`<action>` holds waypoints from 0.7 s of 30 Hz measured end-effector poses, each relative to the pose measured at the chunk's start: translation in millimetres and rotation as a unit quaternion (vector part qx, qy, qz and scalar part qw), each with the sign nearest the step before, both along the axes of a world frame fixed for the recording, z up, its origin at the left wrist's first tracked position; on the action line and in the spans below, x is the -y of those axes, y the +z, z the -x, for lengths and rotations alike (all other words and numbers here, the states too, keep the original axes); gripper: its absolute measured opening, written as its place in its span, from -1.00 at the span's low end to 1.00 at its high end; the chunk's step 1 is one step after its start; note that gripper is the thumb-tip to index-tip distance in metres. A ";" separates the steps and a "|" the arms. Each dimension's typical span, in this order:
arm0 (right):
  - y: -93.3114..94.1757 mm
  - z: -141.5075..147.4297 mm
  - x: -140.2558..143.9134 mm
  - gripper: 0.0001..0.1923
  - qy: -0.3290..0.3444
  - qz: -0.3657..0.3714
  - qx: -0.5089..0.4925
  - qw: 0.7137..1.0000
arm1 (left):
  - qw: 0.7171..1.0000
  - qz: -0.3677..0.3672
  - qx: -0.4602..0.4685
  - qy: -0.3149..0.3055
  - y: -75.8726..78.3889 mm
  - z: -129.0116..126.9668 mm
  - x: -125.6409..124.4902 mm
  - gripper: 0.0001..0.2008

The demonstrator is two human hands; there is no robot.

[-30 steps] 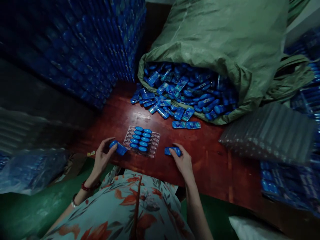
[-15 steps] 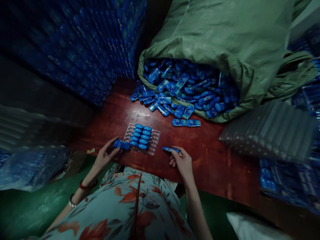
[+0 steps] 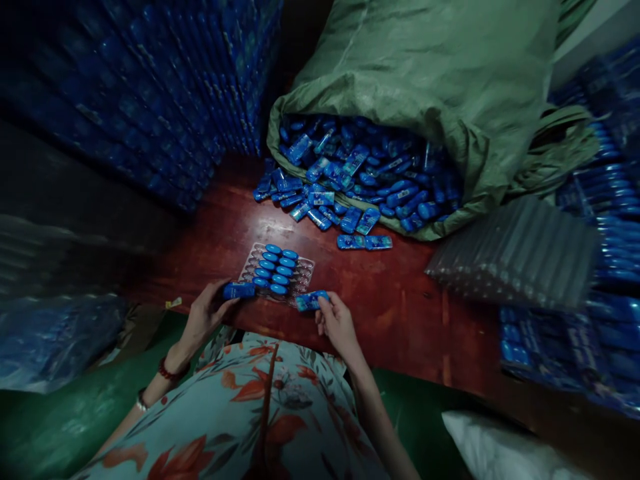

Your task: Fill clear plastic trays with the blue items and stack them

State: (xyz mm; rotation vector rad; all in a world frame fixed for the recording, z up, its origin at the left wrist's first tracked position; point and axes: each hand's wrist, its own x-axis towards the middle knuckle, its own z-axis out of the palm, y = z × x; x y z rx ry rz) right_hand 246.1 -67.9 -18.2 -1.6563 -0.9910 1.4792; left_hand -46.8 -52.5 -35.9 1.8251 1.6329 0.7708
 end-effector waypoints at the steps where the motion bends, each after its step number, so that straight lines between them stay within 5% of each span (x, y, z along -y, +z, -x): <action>1: 1.1 4.5 1.6 -0.61 0.033 -0.013 0.020 0.999 | 1.000 0.001 -0.007 -0.011 -0.9 0.1 0.4 -0.63; 5: 1.9 23.5 7.2 -0.73 0.140 -0.114 0.170 0.969 | 0.998 0.016 -0.040 -0.056 -5.8 -0.8 3.2 -0.66; 10: -1.8 40.5 6.4 -0.71 0.221 -0.268 0.358 0.867 | 0.989 -0.025 -0.099 -0.106 -11.8 -0.8 6.2 -0.66; 16: 12.6 51.3 -1.7 -0.74 0.328 -0.257 0.551 0.723 | 0.983 -0.071 -0.074 -0.151 1.1 -3.1 1.0 -0.68; 21: 35.6 61.6 -10.4 -0.71 0.376 -0.207 0.607 0.669 | 0.947 -0.066 -0.213 -0.229 27.6 -20.5 -14.5 -0.66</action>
